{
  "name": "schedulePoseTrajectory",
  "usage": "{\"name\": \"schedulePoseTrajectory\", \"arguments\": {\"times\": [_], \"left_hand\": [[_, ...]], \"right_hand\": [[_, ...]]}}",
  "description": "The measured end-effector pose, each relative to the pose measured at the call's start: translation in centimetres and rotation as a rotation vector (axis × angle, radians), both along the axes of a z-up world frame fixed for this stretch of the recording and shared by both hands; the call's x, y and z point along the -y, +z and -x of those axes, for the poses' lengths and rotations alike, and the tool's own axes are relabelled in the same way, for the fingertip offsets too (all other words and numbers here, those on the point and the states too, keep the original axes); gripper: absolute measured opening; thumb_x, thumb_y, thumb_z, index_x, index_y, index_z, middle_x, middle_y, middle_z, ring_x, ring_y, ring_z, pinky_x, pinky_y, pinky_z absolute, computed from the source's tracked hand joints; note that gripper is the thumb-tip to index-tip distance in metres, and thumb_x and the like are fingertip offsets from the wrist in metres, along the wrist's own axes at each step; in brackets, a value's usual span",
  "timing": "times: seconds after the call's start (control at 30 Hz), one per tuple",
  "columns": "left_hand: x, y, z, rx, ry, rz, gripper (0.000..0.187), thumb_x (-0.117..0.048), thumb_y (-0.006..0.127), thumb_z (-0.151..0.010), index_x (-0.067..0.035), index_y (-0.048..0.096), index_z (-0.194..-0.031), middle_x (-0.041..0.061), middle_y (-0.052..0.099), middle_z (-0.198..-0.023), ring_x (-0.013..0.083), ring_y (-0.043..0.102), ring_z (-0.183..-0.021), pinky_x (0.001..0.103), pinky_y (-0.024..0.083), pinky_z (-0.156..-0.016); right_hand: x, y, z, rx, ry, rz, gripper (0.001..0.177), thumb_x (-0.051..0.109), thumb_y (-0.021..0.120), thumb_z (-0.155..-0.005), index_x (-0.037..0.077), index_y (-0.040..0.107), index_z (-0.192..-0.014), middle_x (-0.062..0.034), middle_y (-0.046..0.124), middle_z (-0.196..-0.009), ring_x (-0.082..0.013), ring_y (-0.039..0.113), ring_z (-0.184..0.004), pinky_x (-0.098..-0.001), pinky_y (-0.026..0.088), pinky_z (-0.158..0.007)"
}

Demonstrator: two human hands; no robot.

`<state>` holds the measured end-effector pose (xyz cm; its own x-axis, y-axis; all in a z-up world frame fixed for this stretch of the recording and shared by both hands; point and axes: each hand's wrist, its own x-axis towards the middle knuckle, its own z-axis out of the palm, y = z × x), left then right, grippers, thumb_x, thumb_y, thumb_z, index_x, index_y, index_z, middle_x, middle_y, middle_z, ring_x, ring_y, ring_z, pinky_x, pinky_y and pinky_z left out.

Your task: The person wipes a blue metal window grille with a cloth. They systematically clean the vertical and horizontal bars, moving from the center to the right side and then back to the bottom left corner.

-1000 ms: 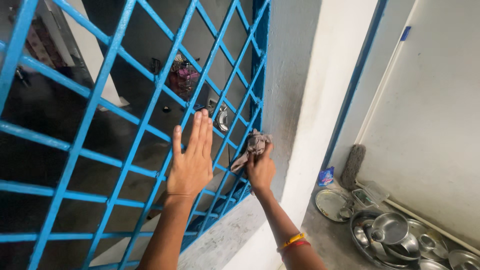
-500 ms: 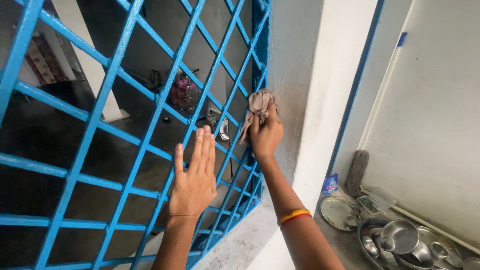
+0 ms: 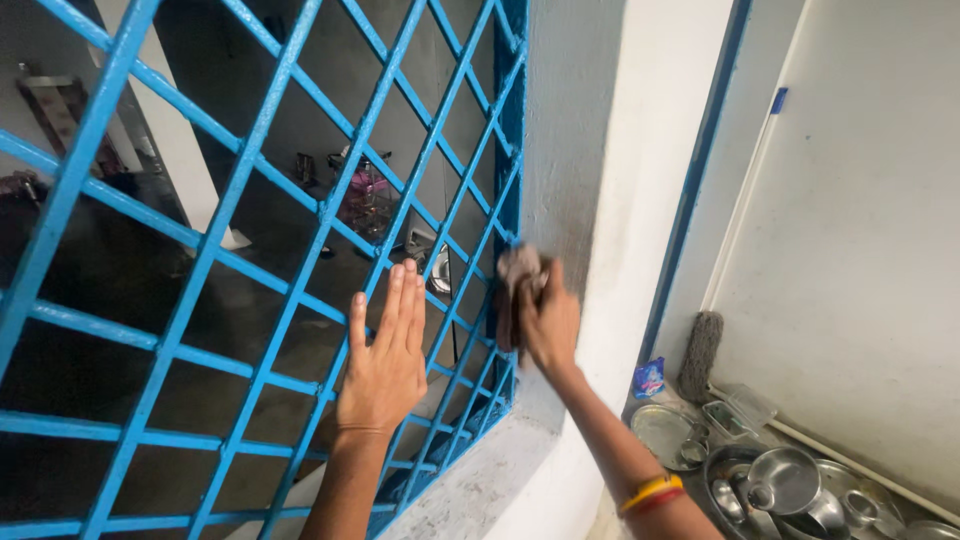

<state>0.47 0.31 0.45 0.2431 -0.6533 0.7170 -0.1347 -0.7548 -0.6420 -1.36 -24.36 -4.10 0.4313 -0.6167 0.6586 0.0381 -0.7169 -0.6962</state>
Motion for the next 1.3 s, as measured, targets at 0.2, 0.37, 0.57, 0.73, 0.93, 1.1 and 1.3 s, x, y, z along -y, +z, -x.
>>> {"name": "schedulePoseTrajectory", "arguments": {"times": [0.2,0.37,0.57,0.73,0.93,1.1,1.3], "left_hand": [[0.4,-0.9,-0.9,-0.025,-0.022,0.020,0.075,-0.038,0.045,-0.093,-0.005,0.036,-0.159,0.012,0.025,-0.169,0.0246,0.018,-0.155,0.055,0.011,-0.122],[0.3,-0.8,-0.7,-0.051,-0.024,0.009,0.078,-0.038,0.045,-0.090,-0.005,0.034,-0.160,0.012,0.024,-0.169,0.0247,0.017,-0.155,0.055,0.011,-0.121],[0.2,-0.2,-0.5,-0.053,-0.013,-0.007,0.081,-0.042,0.046,-0.089,-0.004,0.033,-0.160,0.013,0.023,-0.169,0.0255,0.017,-0.155,0.056,0.009,-0.121],[0.3,-0.6,-0.4,-0.025,0.009,-0.003,0.079,-0.041,0.046,-0.091,-0.006,0.033,-0.161,0.012,0.023,-0.169,0.0244,0.017,-0.155,0.056,0.009,-0.121],[0.2,-0.9,-0.4,-0.011,-0.010,0.011,0.076,-0.038,0.044,-0.092,-0.006,0.036,-0.160,0.011,0.026,-0.169,0.0239,0.019,-0.155,0.056,0.010,-0.122],[0.7,-1.2,-1.2,-0.010,-0.017,0.014,0.076,-0.035,0.048,-0.090,-0.006,0.038,-0.160,0.012,0.028,-0.168,0.0236,0.021,-0.155,0.056,0.010,-0.122],[0.7,-1.4,-1.4,0.002,-0.006,-0.001,0.079,-0.042,0.048,-0.092,-0.005,0.039,-0.161,0.013,0.028,-0.170,0.0254,0.020,-0.156,0.058,0.009,-0.122]], "right_hand": [[0.2,5.9,-6.4,0.180,-0.207,0.289,0.069,0.029,0.056,-0.095,0.006,0.033,-0.156,-0.0313,0.064,-0.124,-0.0478,0.068,-0.078,-0.0552,0.053,-0.066],[0.6,-7.3,-6.9,-0.271,-0.250,0.086,0.069,0.034,0.054,-0.099,-0.011,0.028,-0.144,-0.0279,0.071,-0.083,-0.0486,0.067,-0.074,-0.0577,0.051,-0.067],[1.7,-15.7,-2.3,-0.388,-0.048,-0.135,0.067,0.031,0.050,-0.097,0.002,0.028,-0.153,-0.0304,0.072,-0.091,-0.0486,0.069,-0.082,-0.0567,0.054,-0.076],[3.4,-1.2,-4.5,0.040,-0.046,0.113,0.041,0.027,0.058,-0.092,-0.003,0.054,-0.120,-0.0288,0.057,-0.109,-0.0435,0.062,-0.091,-0.0539,0.050,-0.082],[2.0,4.2,-7.7,0.401,-0.067,0.204,0.048,0.011,0.063,-0.090,0.000,0.053,-0.137,-0.0255,0.065,-0.125,-0.0458,0.061,-0.117,-0.0513,0.049,-0.099],[0.3,-9.0,-7.7,0.380,-0.004,-0.020,0.053,0.003,0.058,-0.090,0.001,0.050,-0.142,-0.0235,0.063,-0.135,-0.0411,0.061,-0.125,-0.0451,0.047,-0.106],[-0.9,-19.5,-6.0,0.153,-0.025,-0.107,0.048,0.002,0.053,-0.091,0.001,0.052,-0.139,-0.0255,0.059,-0.134,-0.0457,0.059,-0.117,-0.0446,0.049,-0.100]]}}
